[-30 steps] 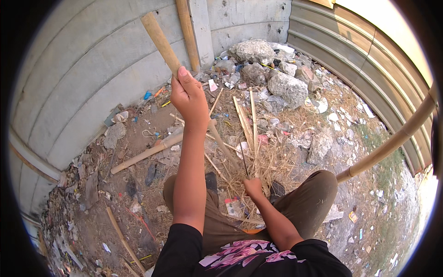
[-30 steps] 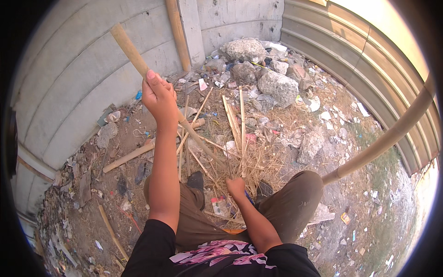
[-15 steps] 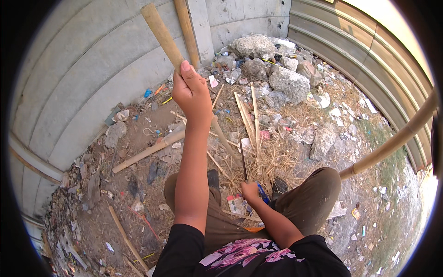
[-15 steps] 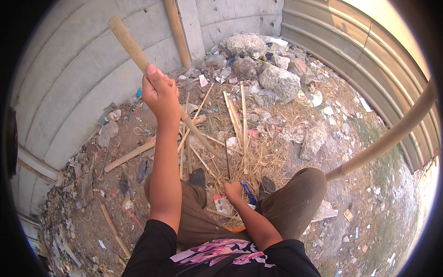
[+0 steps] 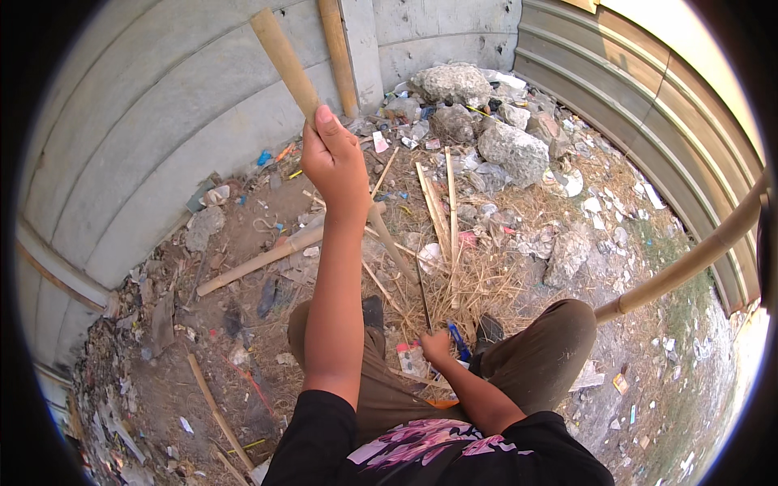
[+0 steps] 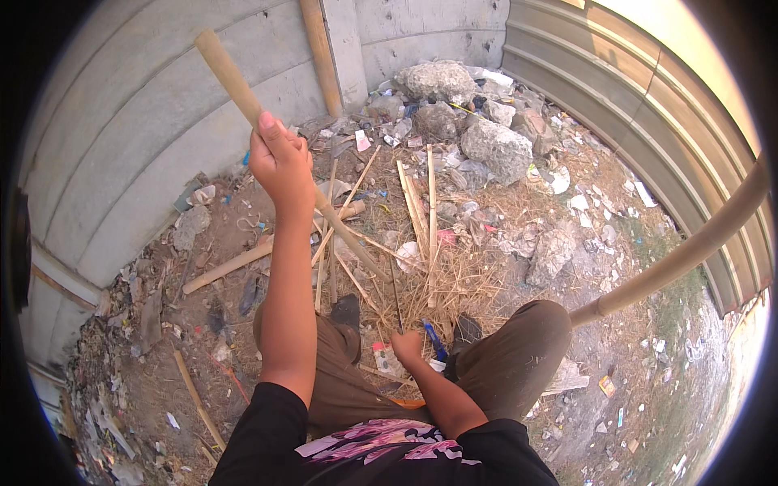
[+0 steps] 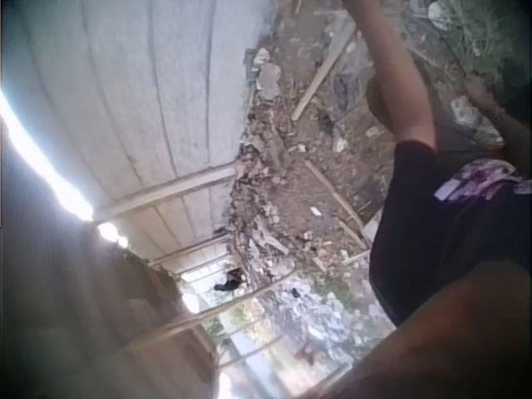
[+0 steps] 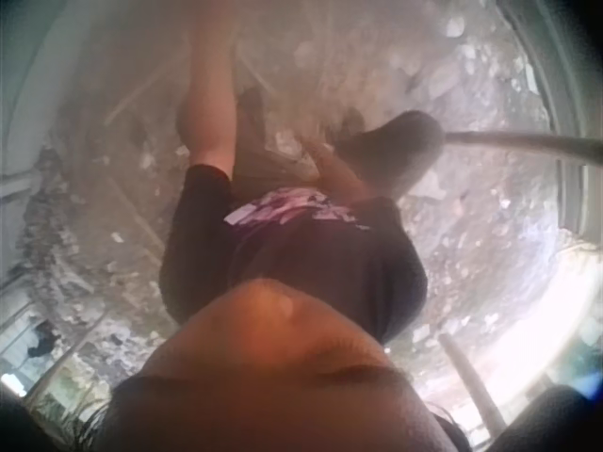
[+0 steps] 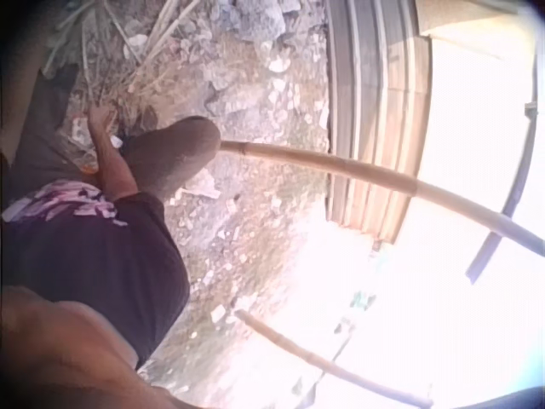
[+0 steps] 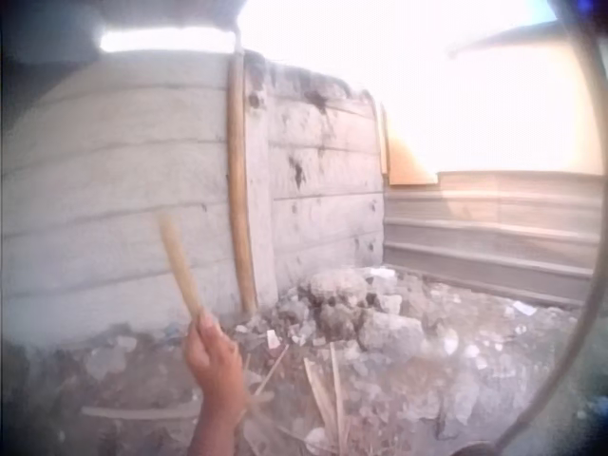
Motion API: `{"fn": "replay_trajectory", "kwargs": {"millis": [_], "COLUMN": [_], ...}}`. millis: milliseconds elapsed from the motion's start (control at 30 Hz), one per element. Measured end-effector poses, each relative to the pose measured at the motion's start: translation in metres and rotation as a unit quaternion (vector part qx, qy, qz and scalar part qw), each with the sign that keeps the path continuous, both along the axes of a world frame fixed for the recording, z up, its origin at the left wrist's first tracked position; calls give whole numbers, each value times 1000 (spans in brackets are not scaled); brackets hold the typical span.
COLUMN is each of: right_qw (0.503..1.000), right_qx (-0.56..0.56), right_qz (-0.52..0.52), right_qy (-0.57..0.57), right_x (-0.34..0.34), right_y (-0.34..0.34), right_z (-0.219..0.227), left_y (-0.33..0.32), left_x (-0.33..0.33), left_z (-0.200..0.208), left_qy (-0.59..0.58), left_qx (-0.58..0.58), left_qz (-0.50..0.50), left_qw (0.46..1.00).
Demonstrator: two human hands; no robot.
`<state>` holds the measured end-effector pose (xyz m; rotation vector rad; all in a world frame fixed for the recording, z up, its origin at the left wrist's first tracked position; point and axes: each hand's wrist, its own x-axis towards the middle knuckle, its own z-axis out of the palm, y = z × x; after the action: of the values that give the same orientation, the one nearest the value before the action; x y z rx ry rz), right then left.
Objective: The person sits on the ground and uses a knife to sharpen the end of a thin wooden stick. They hold the stick against their leg and scrape the blade along it to create a point, then switch to a machete to further refine the tip.
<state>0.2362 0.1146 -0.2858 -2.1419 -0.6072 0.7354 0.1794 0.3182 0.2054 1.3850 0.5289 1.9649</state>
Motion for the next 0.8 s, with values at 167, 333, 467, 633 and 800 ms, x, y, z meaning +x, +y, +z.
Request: {"fn": "replay_trajectory", "kwargs": {"millis": [167,333,467,633,800], "right_qw": [982,888,995,996,922], "right_qx": [167,457,-48,15,383], "right_qz": [82,11,85,89,49], "right_qy": [12,53,7,-28,21], "right_x": [-10,-7,7,-15,-7], "right_y": [50,43,3,30,51], "right_z": [163,233,36,112,217], "left_y": [22,23,19,22,24], "left_x": [-51,-47,-11,-46,-55], "left_z": [-15,-16,-8,-17,-16], "left_qy": [6,4,25,20,2], "left_qx": [-23,-9,7,-4,-9], "left_qz": [73,71,62,74,44], "left_qw": [997,997,998,997,999]}}
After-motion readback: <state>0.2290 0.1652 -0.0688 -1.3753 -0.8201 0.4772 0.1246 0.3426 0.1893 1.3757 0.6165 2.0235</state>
